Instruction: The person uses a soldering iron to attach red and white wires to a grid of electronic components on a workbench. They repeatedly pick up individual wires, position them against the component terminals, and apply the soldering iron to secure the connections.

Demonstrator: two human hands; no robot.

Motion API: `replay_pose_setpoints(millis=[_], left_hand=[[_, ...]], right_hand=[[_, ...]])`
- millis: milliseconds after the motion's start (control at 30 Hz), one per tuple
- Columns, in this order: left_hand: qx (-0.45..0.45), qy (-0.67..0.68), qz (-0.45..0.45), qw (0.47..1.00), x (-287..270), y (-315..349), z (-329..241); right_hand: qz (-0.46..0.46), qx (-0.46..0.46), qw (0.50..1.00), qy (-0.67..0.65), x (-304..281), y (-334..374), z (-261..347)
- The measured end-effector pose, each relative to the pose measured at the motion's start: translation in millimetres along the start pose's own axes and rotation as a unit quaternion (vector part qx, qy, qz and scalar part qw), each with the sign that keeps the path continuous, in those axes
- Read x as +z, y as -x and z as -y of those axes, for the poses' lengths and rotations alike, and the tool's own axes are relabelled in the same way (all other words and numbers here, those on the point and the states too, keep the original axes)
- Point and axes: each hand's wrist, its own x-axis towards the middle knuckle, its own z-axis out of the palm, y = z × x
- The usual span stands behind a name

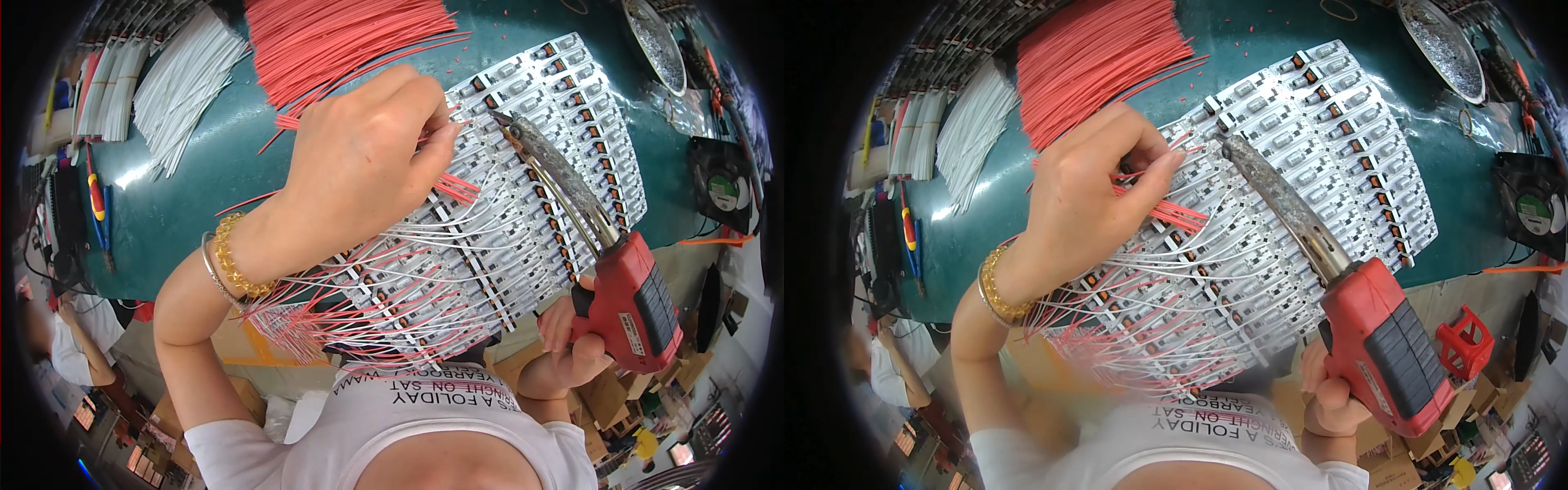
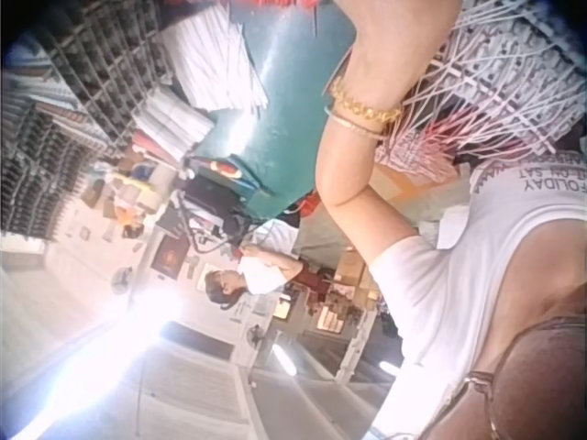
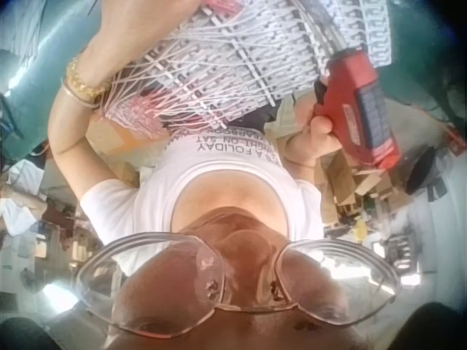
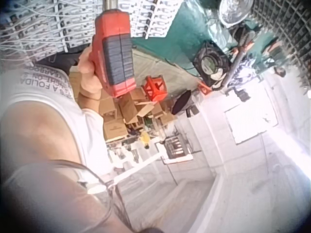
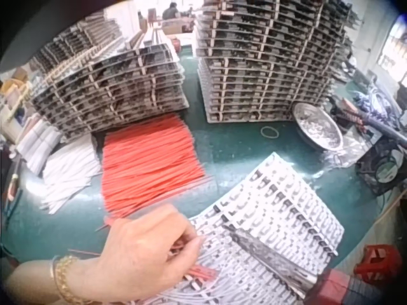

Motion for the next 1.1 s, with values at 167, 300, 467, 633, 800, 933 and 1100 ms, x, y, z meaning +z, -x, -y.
replay_pose_setpoints(millis=[167, 300, 467, 633, 800, 933, 1100], left_hand=[[0.002, -0.011, -0.004, 1.0, -1, 0, -2], [0.0, 0.0, -0.017, 1.0, -1, 2, -3], [-0.044, 0.114, 0.044, 0.992, -13, 6, -6], [-0.023, 0.09, 0.004, 0.996, -6, 11, -9], [-0.016, 0.045, -0.036, 0.998, 8, 13, -11], [-0.011, 0.032, -0.046, 0.998, 10, 12, -11], [-0.001, 0.02, -0.061, 0.998, 10, 12, -11]], right_hand=[[0.01, -0.005, 0.999, -0.03, -4, 0, -2], [0.012, -0.008, 0.999, -0.039, -10, 2, -5], [0.0, -0.015, 0.998, -0.053, -17, 6, -7], [-0.03, 0.012, 0.998, -0.054, -16, 9, -4], [-0.019, 0.014, 0.998, -0.061, -15, 12, -8], [-0.012, 0.015, 1.0, -0.023, -13, 7, -5], [-0.017, 0.028, 0.999, -0.025, -11, 9, -2]])
